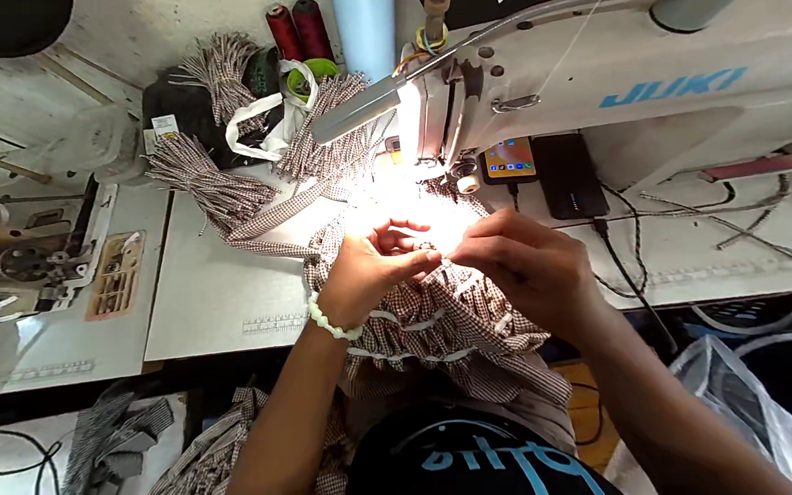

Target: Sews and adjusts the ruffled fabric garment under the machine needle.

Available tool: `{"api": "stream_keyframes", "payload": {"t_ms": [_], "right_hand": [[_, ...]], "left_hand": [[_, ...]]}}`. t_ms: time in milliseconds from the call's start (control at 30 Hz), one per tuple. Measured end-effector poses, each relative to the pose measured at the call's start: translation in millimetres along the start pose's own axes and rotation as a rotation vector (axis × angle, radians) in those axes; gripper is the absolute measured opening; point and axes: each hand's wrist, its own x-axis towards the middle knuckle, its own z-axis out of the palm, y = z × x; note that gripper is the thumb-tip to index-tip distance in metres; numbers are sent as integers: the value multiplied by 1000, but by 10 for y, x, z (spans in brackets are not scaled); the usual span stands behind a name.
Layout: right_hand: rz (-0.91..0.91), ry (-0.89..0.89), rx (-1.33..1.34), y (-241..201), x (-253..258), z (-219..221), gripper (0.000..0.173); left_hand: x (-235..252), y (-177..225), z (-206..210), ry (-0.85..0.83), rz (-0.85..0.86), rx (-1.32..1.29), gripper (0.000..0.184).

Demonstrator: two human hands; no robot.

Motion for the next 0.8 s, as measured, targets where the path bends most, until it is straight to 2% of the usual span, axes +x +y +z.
{"api": "stream_keyframes", "payload": {"t_ms": [133, 200, 300, 400, 567, 667, 800], "right_hand": [[56, -193, -314, -76, 46, -29, 16], [116, -182, -373, -111, 62, 18, 13], [231, -149, -371, -118, 69, 84, 9], [415, -93, -191, -98, 71, 88, 9], [726, 42, 521, -7, 55, 67, 18], [772, 63, 635, -2, 35, 54, 22], [783, 65, 654, 1, 18, 41, 26]], "left_hand": [[37, 27, 20, -13, 152, 399, 29], [50, 6, 102, 50, 201, 526, 23], [57, -84, 148, 124, 228, 543, 19], [54, -152, 121, 123, 226, 331, 21], [8, -197, 150, 143, 202, 78, 23], [-23, -217, 160, 140, 178, 27, 24], [-54, -225, 172, 149, 185, 24, 24]]}}
